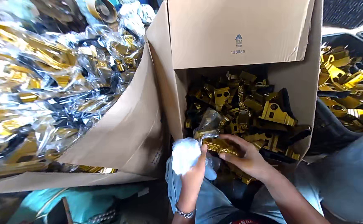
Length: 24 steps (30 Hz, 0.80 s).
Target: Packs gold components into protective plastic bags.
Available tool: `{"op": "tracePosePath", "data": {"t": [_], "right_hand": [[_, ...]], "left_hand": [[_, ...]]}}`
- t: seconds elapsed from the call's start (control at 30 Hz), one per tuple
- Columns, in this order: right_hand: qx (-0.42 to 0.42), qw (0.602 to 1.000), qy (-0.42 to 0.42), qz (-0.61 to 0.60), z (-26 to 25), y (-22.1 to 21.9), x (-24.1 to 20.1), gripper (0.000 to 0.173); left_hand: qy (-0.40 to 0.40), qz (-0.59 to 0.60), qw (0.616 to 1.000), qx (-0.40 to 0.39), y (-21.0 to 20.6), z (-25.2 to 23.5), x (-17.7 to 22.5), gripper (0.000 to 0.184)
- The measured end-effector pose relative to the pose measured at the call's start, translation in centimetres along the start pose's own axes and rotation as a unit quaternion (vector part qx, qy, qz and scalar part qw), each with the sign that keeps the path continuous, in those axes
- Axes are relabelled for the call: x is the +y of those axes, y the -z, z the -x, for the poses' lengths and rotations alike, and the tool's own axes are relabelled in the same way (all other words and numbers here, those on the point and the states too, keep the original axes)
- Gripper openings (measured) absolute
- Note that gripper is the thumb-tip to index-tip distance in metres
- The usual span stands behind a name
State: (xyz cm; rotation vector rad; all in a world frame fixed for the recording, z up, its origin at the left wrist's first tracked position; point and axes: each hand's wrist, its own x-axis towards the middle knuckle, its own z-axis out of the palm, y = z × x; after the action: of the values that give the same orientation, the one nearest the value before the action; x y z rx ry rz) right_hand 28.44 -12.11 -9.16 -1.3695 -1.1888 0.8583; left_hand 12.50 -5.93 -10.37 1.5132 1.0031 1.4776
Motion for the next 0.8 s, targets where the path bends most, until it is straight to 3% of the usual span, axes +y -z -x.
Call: {"op": "tracePosePath", "data": {"t": [0.07,0.17,0.23,0.3,0.37,0.4,0.47,0.5,0.53,0.57,0.6,0.63,0.67,0.73,0.77,0.8], "right_hand": [[0.047,0.996,0.052,0.053,0.0,-0.3,0.0,0.058],[0.080,0.988,0.105,0.083,-0.6,-1.1,0.2,0.064],[0.072,0.987,0.113,0.083,-0.8,-0.9,0.3,0.063],[0.054,0.979,0.107,0.167,-0.7,0.2,0.3,0.052],[-0.020,0.957,0.055,0.284,0.0,2.7,-1.0,0.036],[-0.100,0.937,-0.009,0.334,0.0,4.3,-2.7,0.032],[-0.260,0.855,-0.124,0.432,-0.8,6.3,-6.3,0.028],[-0.281,0.838,-0.105,0.456,-0.9,6.8,-7.8,0.026],[-0.243,0.858,-0.012,0.453,-0.7,7.3,-8.9,0.022],[-0.154,0.887,0.133,0.415,-1.0,7.6,-9.3,0.018],[-0.063,0.908,0.243,0.336,-2.1,7.3,-9.4,0.020],[-0.018,0.928,0.296,0.225,-3.3,6.7,-9.6,0.028],[-0.017,0.947,0.291,0.137,-4.1,5.8,-9.5,0.043],[-0.071,0.977,0.176,0.094,-4.2,3.4,-7.2,0.074],[-0.122,0.984,0.099,0.084,-3.6,2.0,-5.6,0.075],[-0.164,0.983,0.040,0.067,-3.0,0.9,-4.1,0.061]], "left_hand": [[-0.045,-0.051,0.997,-0.043,0.0,1.1,0.9,0.043],[-0.095,-0.128,0.969,-0.191,-0.2,3.9,3.0,0.031],[-0.110,-0.082,0.965,-0.223,-0.1,4.0,3.3,0.026],[-0.090,-0.023,0.971,-0.219,0.6,3.1,2.1,0.026],[-0.011,0.062,0.980,-0.186,2.1,1.9,0.9,0.029],[0.046,0.086,0.982,-0.160,2.9,1.2,0.6,0.033],[0.155,0.083,0.981,-0.082,4.1,0.1,0.2,0.038],[0.186,0.072,0.979,-0.047,4.3,-0.2,0.0,0.038],[0.193,0.067,0.979,-0.027,4.3,-0.3,-0.3,0.040],[0.188,0.073,0.979,-0.017,3.9,-0.3,-0.5,0.042],[0.181,0.077,0.980,-0.007,3.3,-0.2,-0.6,0.044],[0.178,0.074,0.981,-0.005,2.9,0.1,-0.6,0.048],[0.176,0.070,0.982,-0.014,2.5,0.2,-0.3,0.054],[0.176,0.062,0.982,-0.038,1.8,0.3,0.3,0.062],[0.170,0.068,0.982,-0.054,1.6,0.3,0.4,0.062],[0.163,0.086,0.981,-0.065,1.5,0.3,0.3,0.059]]}}
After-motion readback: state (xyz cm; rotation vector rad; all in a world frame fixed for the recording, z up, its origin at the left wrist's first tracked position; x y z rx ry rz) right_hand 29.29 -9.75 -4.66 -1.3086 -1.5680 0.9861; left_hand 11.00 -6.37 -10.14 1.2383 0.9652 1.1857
